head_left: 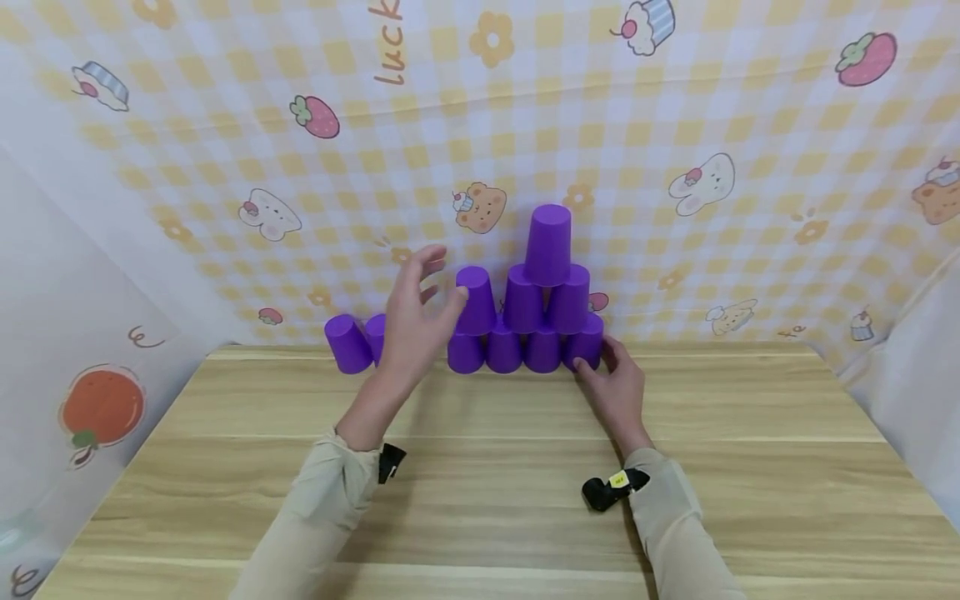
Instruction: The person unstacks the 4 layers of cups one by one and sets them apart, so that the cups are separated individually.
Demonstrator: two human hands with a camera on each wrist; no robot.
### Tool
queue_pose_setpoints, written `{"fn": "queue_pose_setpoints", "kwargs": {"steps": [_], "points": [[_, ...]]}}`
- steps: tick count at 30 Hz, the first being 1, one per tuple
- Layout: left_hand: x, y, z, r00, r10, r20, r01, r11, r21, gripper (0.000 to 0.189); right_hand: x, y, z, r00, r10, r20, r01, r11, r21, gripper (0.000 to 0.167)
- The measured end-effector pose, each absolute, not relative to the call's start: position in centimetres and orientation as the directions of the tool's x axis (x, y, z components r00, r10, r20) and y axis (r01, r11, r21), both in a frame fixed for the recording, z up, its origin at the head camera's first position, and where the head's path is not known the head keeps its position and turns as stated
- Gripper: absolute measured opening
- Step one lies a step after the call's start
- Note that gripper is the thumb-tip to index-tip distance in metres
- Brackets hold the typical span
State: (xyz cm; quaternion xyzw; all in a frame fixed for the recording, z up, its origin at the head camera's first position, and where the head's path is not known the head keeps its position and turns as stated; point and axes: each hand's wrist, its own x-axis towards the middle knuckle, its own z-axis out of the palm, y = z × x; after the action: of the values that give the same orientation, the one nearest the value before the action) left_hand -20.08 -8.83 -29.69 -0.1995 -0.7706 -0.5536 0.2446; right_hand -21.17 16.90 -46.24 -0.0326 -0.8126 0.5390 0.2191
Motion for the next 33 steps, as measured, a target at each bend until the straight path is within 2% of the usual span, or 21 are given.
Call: {"fn": "queue_pose_setpoints", "kwargs": {"steps": [6, 13, 20, 25, 33], "points": [[-20.5, -6.6, -29.6, -0.755, 0.125, 0.643, 0.634, 0.386, 0.67, 0.051, -21.3, 17.0, -46.2, -0.9, 0.28, 0.334, -0.2, 0.416, -0.887, 0.054], [-20.8, -4.8, -30.1, -0.78, 0.178, 0.6, 0.618, 0.373, 0.692, 0.061, -21.4, 17.1, -46.2, -0.898, 0.29, 0.331, -0.191, 0.421, -0.887, 0.054], [-21.4, -3.5, -30.0, -0.751, 0.204, 0.628, 0.648, 0.406, 0.644, 0.058, -21.2, 16.9, -46.1, -0.903, 0.29, 0.316, -0.185, 0.4, -0.897, 0.054], [-22.0, -3.0, -30.0, -0.771, 0.192, 0.608, 0.625, 0.411, 0.663, 0.058, -21.1, 16.9, -46.1, -0.903, 0.29, 0.316, -0.189, 0.392, -0.9, 0.054], [-23.3, -2.5, -30.3, -0.813, 0.177, 0.555, 0.571, 0.436, 0.696, 0.068, -21.2, 16.9, -46.1, -0.905, 0.29, 0.311, -0.181, 0.4, -0.899, 0.055]]}}
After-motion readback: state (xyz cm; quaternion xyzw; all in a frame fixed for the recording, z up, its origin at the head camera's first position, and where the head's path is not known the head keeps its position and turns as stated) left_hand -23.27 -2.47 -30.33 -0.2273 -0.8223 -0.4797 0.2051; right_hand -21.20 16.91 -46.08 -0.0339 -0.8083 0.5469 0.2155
